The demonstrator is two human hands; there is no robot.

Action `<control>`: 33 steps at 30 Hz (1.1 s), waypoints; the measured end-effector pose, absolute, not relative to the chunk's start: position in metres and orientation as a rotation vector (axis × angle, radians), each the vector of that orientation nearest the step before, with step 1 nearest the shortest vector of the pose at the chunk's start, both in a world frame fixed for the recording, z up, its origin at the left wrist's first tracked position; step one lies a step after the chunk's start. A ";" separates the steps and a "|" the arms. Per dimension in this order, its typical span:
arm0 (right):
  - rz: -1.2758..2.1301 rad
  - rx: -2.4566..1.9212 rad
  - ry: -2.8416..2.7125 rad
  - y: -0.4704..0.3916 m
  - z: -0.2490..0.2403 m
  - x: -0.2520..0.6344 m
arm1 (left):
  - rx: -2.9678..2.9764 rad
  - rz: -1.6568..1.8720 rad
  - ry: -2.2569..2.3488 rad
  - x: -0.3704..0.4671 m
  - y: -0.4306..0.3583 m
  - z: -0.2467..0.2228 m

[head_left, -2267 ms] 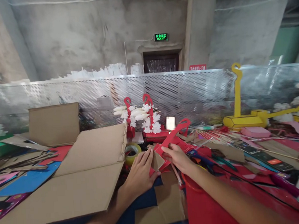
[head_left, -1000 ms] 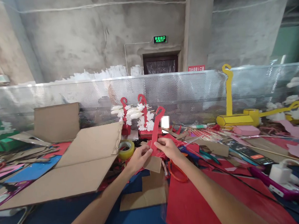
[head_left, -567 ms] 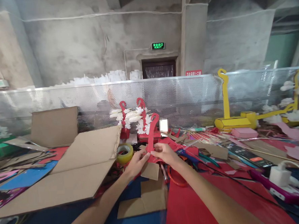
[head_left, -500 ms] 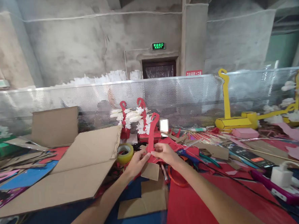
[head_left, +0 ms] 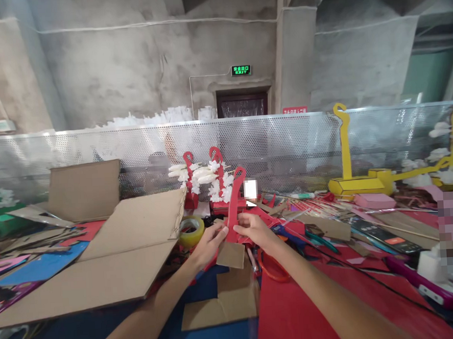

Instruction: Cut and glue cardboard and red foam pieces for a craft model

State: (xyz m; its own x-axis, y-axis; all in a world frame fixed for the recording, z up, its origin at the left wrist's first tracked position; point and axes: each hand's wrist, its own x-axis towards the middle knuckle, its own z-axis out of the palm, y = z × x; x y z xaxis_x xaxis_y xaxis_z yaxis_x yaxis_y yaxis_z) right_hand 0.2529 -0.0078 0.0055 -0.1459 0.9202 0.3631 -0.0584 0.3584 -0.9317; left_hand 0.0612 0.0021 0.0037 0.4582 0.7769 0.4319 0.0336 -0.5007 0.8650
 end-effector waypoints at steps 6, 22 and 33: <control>1.194 -0.753 -1.326 -0.008 0.004 0.259 | 1.498 0.999 0.587 0.065 -0.001 0.001; 1.246 -0.695 -1.204 -0.008 0.004 0.254 | 1.696 1.131 0.735 0.068 0.008 0.002; 1.127 -0.768 -1.191 -0.006 0.003 0.255 | 1.955 1.174 0.705 0.069 0.000 0.009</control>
